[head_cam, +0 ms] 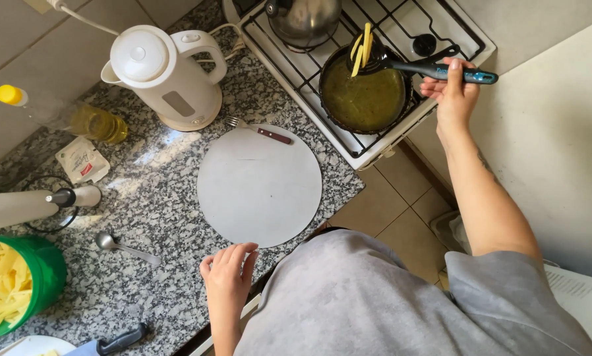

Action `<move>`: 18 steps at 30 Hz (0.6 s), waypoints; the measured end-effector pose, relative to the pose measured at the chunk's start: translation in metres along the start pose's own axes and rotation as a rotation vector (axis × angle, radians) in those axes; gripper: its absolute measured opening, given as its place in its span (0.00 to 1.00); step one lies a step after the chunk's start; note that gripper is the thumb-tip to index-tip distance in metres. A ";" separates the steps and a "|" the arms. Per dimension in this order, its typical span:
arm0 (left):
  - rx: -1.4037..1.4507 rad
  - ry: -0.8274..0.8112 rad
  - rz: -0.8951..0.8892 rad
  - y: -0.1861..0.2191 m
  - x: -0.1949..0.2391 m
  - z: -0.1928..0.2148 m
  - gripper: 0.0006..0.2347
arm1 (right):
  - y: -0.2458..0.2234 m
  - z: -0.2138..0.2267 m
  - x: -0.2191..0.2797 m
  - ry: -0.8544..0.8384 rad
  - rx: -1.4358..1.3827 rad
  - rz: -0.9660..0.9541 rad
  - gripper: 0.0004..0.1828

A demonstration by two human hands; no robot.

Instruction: The person fries potato strips in a pan of hot oil, using a slotted spoon to remove cooked fries and place them on a paper towel. They add more raw potato strips from a green bowl into the pan and stir them with a fork. The person also cuts a potato on a cutting board and adds the pieces to the bowl.

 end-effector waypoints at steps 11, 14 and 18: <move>0.120 -0.119 0.139 0.013 -0.013 0.015 0.03 | -0.010 0.003 -0.005 0.043 0.048 0.053 0.13; 0.089 -0.115 0.103 0.000 -0.012 0.005 0.03 | -0.011 0.003 0.001 0.094 0.144 -0.041 0.12; 0.039 -0.036 -0.016 -0.010 -0.019 0.004 0.02 | -0.021 0.005 0.005 0.111 0.243 -0.156 0.11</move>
Point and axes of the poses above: each hand's wrist, its own x-axis away from the middle knuckle, its own z-axis out of the back of the hand, y = z × x, the point moved 4 cm from there along -x, towards the middle knuckle, and after that the axes turned 6 degrees about y, right-handed, at the moved point
